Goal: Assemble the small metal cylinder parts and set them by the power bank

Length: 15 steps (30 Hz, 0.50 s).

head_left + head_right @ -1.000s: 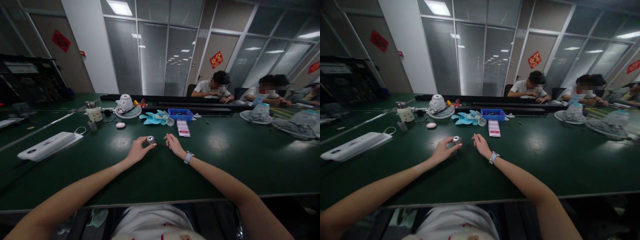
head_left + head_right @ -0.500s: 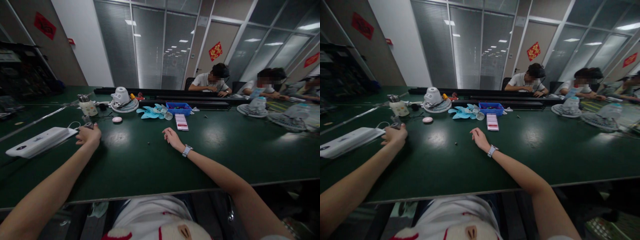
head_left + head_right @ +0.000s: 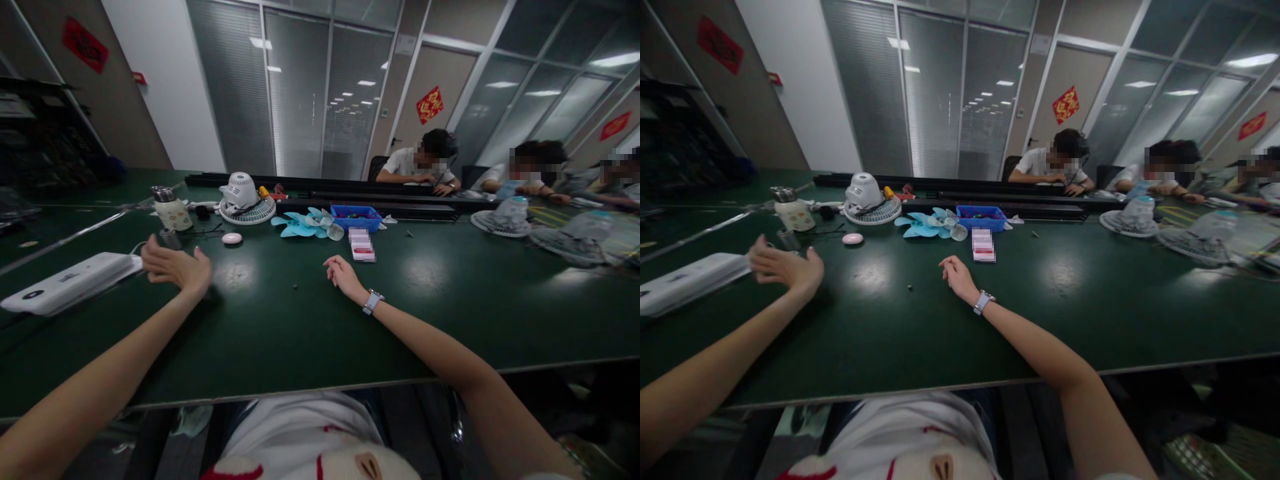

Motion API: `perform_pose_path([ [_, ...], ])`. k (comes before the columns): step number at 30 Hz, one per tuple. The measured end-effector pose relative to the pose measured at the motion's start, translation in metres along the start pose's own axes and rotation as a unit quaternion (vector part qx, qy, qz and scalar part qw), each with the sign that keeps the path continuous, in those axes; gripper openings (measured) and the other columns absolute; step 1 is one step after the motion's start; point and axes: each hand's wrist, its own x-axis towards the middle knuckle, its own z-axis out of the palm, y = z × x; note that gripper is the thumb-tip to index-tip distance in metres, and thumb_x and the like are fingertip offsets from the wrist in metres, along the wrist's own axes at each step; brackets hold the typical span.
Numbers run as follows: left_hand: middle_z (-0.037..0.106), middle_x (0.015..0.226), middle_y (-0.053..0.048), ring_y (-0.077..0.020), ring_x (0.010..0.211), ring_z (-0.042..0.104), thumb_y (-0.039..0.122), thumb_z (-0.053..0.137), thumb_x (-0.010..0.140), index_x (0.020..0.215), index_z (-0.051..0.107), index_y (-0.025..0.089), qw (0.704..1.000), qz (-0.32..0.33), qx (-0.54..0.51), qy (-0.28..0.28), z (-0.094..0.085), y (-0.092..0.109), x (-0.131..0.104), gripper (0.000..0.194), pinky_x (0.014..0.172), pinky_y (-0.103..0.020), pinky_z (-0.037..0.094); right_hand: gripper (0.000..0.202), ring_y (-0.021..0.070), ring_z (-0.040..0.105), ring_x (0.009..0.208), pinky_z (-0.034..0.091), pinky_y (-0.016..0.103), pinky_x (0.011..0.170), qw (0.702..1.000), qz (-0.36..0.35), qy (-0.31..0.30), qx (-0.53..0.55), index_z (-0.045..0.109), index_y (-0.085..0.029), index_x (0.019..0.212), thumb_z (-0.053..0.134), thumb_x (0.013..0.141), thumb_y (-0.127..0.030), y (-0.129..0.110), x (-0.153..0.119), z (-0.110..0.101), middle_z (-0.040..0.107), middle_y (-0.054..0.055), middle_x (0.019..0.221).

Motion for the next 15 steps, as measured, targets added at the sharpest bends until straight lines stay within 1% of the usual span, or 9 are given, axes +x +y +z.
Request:
perform_pose_path([
  [1,0.017,0.149,-0.027,-0.0482,0.138,0.011,0.035,0.053,0.089,0.145,0.015,0.009,0.998,0.04,-0.01,0.057,-0.003,0.013,-0.008,0.073,0.099,-0.075,0.01,0.02,0.0066,0.041,0.043,0.031,0.018,0.041,1.0,0.002,-0.001,0.0,0.054,-0.018,0.09,0.042,0.09,-0.034,0.001,0.0,0.0,0.05,-0.006,0.06],
  [2,0.026,0.147,-0.023,-0.0423,0.138,0.02,0.036,0.056,0.087,0.143,0.025,0.012,0.993,0.1,-0.029,0.054,-0.004,0.026,-0.017,0.068,0.106,-0.067,0.017,0.02,0.0065,0.041,0.043,0.031,0.018,0.041,1.0,0.004,-0.002,0.0,0.054,-0.018,0.09,0.042,0.09,-0.035,0.001,0.001,0.0,0.05,-0.006,0.061],
  [3,0.034,0.145,-0.018,-0.0366,0.136,0.028,0.037,0.055,0.088,0.141,0.033,0.016,0.982,0.179,-0.052,-0.007,-0.004,0.04,-0.027,0.06,0.109,-0.059,0.023,0.02,0.0065,0.041,0.043,0.031,0.018,0.041,1.0,0.004,-0.002,-0.001,0.054,-0.018,0.09,0.042,0.089,-0.034,0.002,0.001,-0.001,0.05,-0.006,0.061],
  [4,0.038,0.144,-0.015,-0.032,0.135,0.033,0.038,0.054,0.09,0.139,0.039,0.019,0.958,0.26,-0.071,-0.094,-0.002,0.052,-0.037,0.055,0.11,-0.053,0.027,0.02,0.0064,0.041,0.043,0.031,0.018,0.041,1.0,0.005,-0.002,-0.002,0.054,-0.018,0.09,0.042,0.089,-0.034,0.002,0.001,-0.001,0.05,-0.005,0.061],
  [6,0.04,0.146,-0.009,-0.0258,0.134,0.037,0.041,0.049,0.093,0.139,0.044,0.024,0.874,0.39,-0.098,-0.273,0.004,0.069,-0.055,0.049,0.109,-0.044,0.032,0.019,0.0062,0.041,0.043,0.031,0.018,0.041,1.0,0.004,0.001,-0.003,0.055,-0.018,0.09,0.043,0.088,-0.033,0.001,0.001,-0.001,0.05,-0.006,0.061],
  [7,0.039,0.148,-0.007,-0.0243,0.135,0.037,0.042,0.047,0.094,0.14,0.044,0.027,0.834,0.425,-0.102,-0.338,0.008,0.074,-0.061,0.049,0.109,-0.042,0.033,0.019,0.0061,0.041,0.042,0.031,0.018,0.041,1.0,0.004,0.002,-0.002,0.055,-0.017,0.09,0.043,0.088,-0.033,0.001,0.001,-0.001,0.05,-0.006,0.061],
  [8,0.038,0.149,-0.006,-0.0238,0.136,0.036,0.044,0.045,0.095,0.14,0.045,0.029,0.804,0.444,-0.101,-0.382,0.012,0.077,-0.066,0.048,0.109,-0.042,0.033,0.019,0.0061,0.041,0.042,0.031,0.018,0.041,1.0,0.003,0.002,-0.001,0.055,-0.017,0.09,0.043,0.088,-0.032,0.0,0.001,-0.001,0.05,-0.006,0.06],
  [10,0.042,0.147,-0.004,-0.0245,0.138,0.034,0.045,0.043,0.096,0.135,0.052,0.032,0.781,0.447,-0.092,-0.426,0.019,0.076,-0.07,0.043,0.108,-0.044,0.032,0.02,0.0061,0.04,0.042,0.031,0.018,0.041,1.0,0.004,0.002,-0.002,0.055,-0.017,0.09,0.043,0.088,-0.033,-0.002,0.0,-0.001,0.049,-0.006,0.06],
  [15,0.066,0.121,-0.003,-0.0232,0.133,0.042,0.043,0.044,0.096,0.117,0.067,0.031,0.794,0.422,-0.094,-0.427,0.03,0.067,-0.069,0.034,0.102,-0.044,0.035,0.02,0.0061,0.04,0.043,0.031,0.018,0.041,1.0,0.006,-0.003,0.004,0.055,-0.016,0.09,0.043,0.089,-0.032,-0.007,-0.003,-0.002,0.049,-0.005,0.06],
])
